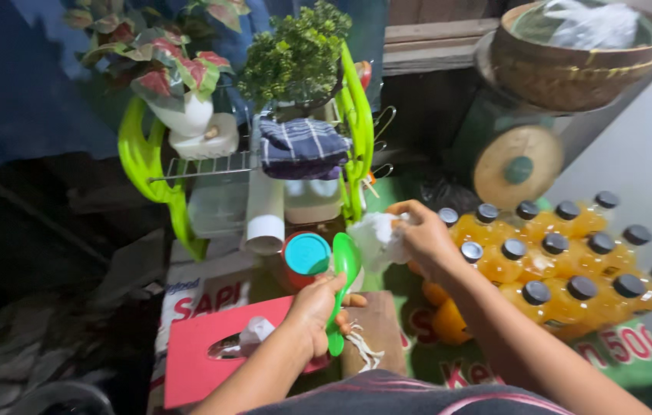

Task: The person wipes a wooden cutting board, a green plastic spoon, a red plastic ring, and a metal knife using a white tissue. The person then places the cleaned items into a green dish rack.

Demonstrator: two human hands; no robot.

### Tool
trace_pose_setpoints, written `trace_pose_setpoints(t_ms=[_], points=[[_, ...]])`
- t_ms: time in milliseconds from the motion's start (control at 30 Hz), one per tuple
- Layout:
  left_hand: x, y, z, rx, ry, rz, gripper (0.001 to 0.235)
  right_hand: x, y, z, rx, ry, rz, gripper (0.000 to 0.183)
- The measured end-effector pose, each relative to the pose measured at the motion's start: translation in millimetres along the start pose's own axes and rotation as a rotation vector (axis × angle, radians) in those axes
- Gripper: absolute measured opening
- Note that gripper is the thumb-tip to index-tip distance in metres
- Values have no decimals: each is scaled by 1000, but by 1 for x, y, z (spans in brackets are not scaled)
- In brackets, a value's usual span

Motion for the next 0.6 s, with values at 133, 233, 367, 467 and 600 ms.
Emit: trace_pose_setpoints(t_ms=[133,233,367,467,600], points=[[0,-11,-16,75,14,1,18,45,67,-33,56,418,545,23],[7,-11,-46,279,13,80,17,72,140,-50,-302,969,1357,23],[18,11,-56,422,-14,122,22,52,83,-14,-221,566,839,30],[24,33,-60,474,11,132,19,-5,37,14,-209,174,187,34],[19,44,-58,392,42,93,16,-5,58,12,-399,210,352,37]])
Point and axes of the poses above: each hand's wrist, its own y-axis away from the middle knuckle, its own z-axis out of the back of the hand, x = y × z, the point moved 9 cm from there along -y, towards the middle knuckle, and after that the axes turned 3 degrees about -x, right-handed, at the moved point
